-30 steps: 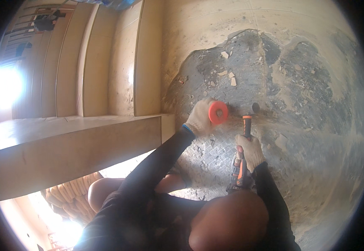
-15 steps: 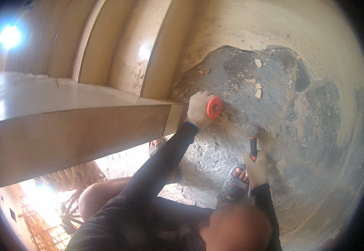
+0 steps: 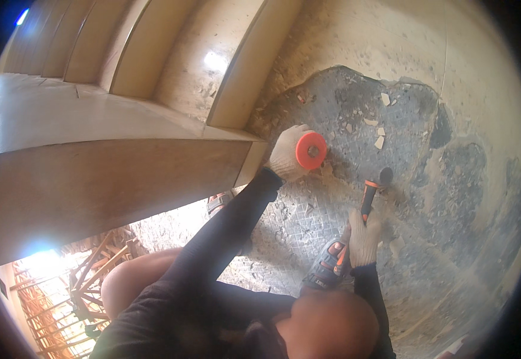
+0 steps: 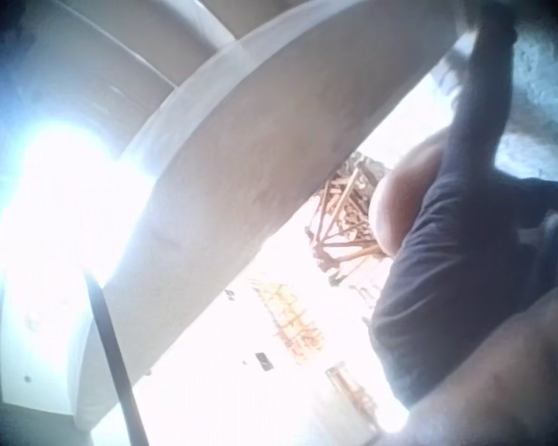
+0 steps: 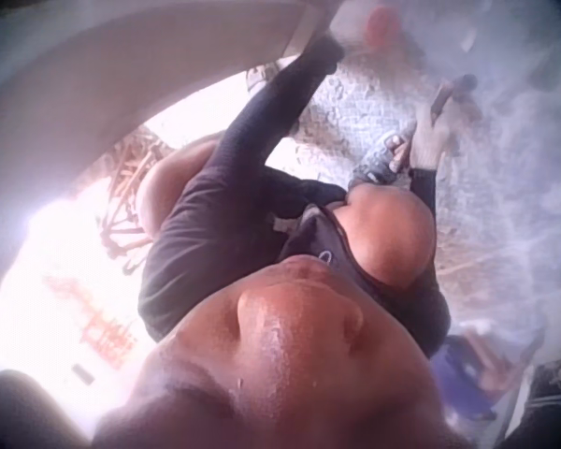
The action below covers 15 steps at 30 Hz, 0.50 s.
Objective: The person uses a hammer and chisel to break and remove floor tiles near a staircase. They repeatedly strike the tiles, pry up fragments, and clear debris by hand.
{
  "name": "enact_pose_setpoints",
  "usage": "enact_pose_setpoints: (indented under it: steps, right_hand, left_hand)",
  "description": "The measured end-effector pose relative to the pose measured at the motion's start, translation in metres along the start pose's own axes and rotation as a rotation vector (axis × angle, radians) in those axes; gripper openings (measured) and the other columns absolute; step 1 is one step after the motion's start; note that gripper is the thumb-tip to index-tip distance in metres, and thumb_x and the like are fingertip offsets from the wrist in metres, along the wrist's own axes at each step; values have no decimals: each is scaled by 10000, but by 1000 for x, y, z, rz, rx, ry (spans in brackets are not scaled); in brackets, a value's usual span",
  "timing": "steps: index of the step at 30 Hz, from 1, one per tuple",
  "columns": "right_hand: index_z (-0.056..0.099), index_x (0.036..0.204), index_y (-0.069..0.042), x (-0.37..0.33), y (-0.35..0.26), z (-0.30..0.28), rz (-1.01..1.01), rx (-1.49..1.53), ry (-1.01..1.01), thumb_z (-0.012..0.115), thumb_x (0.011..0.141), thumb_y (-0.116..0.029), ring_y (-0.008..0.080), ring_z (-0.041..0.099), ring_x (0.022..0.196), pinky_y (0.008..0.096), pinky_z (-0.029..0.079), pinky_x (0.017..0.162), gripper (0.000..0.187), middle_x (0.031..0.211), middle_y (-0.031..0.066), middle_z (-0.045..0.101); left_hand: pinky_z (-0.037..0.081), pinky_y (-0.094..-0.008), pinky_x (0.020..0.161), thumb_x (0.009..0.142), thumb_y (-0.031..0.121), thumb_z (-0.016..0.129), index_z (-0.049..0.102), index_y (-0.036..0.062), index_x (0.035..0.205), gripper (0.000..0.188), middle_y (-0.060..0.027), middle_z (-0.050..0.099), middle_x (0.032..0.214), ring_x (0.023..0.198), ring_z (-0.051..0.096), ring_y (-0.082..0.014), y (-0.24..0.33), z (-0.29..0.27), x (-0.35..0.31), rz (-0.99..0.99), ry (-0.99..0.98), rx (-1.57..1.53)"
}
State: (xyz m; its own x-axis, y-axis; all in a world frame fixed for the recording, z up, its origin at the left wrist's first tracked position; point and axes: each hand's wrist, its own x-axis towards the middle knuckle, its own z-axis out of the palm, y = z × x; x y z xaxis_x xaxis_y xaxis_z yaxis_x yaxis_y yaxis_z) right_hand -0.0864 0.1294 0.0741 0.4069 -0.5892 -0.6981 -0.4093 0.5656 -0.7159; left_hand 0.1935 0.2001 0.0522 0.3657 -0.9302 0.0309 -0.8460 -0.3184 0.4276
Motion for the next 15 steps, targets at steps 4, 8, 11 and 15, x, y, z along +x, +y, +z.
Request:
enact_pose_setpoints:
  steps: [4,8,11,15]
  right_hand:
    - [566,958,-31,1,-47,13,-188,205,-144,594,1007,-128,98,528,553,304,458,505,112,717,4,528]
    - [568,952,-27,-12,-87,20,-450,450,-201,579,1009,-117,119,556,572,301,482,527,107,711,18,536]
    - [579,946,-36,-14,-81,40,-540,494,-162,645,1035,-203,141,576,568,334,502,538,200,683,9,538]
    - [598,930,-56,8,-50,82,-456,14,-173,706,1043,-258,126,578,541,331,475,492,255,665,-5,552]
  left_hand:
    - [568,-487,865,783,349,831,753,157,973,281,-114,710,982,998,695,-372,-11,-1,-2,47,-116,-8]
    - [567,-494,871,791,320,831,753,136,1008,295,-130,712,1001,1000,685,-398,-24,-3,-4,60,14,-212]
    - [569,-459,889,794,242,841,748,111,1055,307,-130,721,1034,1012,697,-381,-31,-6,-3,-10,67,-334]
    - [572,-364,928,826,79,834,742,85,1105,294,-93,743,1089,1042,731,-261,-32,-10,0,-76,40,-346]
